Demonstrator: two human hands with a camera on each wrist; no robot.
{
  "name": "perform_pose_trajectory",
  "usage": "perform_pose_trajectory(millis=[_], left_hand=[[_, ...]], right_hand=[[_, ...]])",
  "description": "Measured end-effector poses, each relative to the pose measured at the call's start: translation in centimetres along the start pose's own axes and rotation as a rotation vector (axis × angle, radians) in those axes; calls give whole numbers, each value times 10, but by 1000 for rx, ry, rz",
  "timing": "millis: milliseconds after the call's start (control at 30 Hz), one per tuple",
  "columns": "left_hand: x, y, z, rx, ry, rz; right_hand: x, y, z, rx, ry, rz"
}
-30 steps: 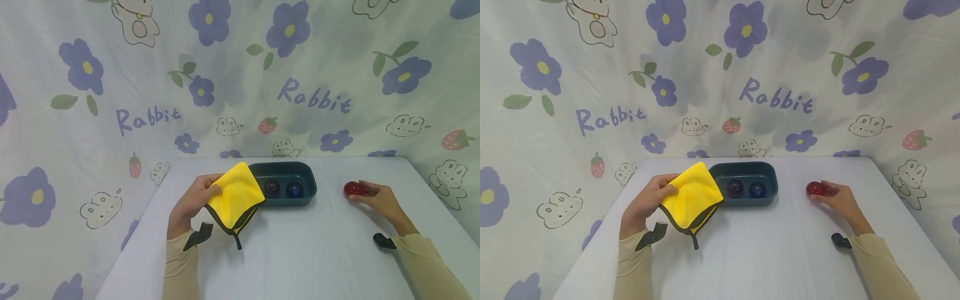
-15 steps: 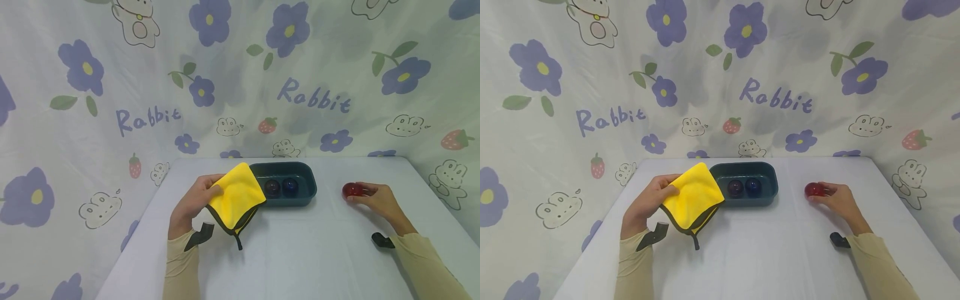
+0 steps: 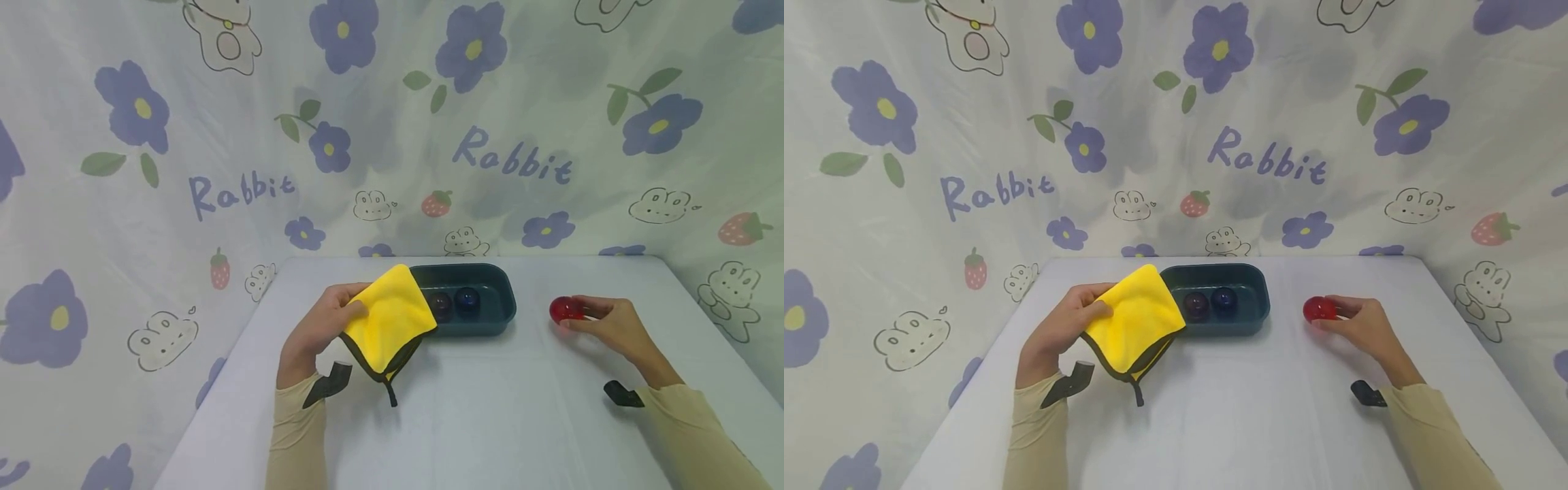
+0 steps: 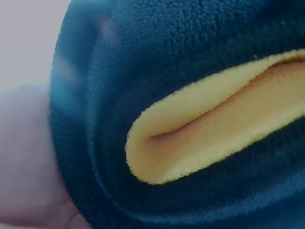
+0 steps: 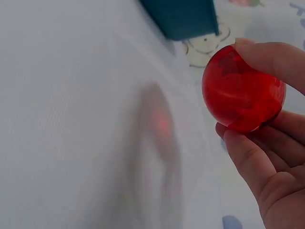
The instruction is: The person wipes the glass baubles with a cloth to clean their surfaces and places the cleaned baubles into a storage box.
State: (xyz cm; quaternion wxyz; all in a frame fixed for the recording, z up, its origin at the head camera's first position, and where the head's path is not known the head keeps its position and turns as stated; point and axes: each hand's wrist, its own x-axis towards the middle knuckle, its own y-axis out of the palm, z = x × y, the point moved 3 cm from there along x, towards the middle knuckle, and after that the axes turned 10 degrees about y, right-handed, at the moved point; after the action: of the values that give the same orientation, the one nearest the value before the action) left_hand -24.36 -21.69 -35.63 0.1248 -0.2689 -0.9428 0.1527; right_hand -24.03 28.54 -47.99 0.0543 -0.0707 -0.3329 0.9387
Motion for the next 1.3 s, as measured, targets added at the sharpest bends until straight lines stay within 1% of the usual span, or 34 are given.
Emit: perform_pose_trajectory(millis=[200,433,567,733,900,1033,1300], left_hand=[[2,3,0,7,1,-1],[4,6,0,9,-21,-9],[5,9,-1,10,-11,-16],[9,13,-1,-10,9,-14],[11,17,0,-19,6,-11],[13,20,-2,-20,3,-22],[17,27,-2,-16,15,-46]], right_hand=[[-9,0,22,44,-19,9],[-15,5,48,82,-63,19],[-19,10,66,112,-83,45],[-21,17,87,158,-105,79],[-22,28,105,191,-148,92],[-24,36,120,220,-180,108],[-30,52,146,288,-216,157]])
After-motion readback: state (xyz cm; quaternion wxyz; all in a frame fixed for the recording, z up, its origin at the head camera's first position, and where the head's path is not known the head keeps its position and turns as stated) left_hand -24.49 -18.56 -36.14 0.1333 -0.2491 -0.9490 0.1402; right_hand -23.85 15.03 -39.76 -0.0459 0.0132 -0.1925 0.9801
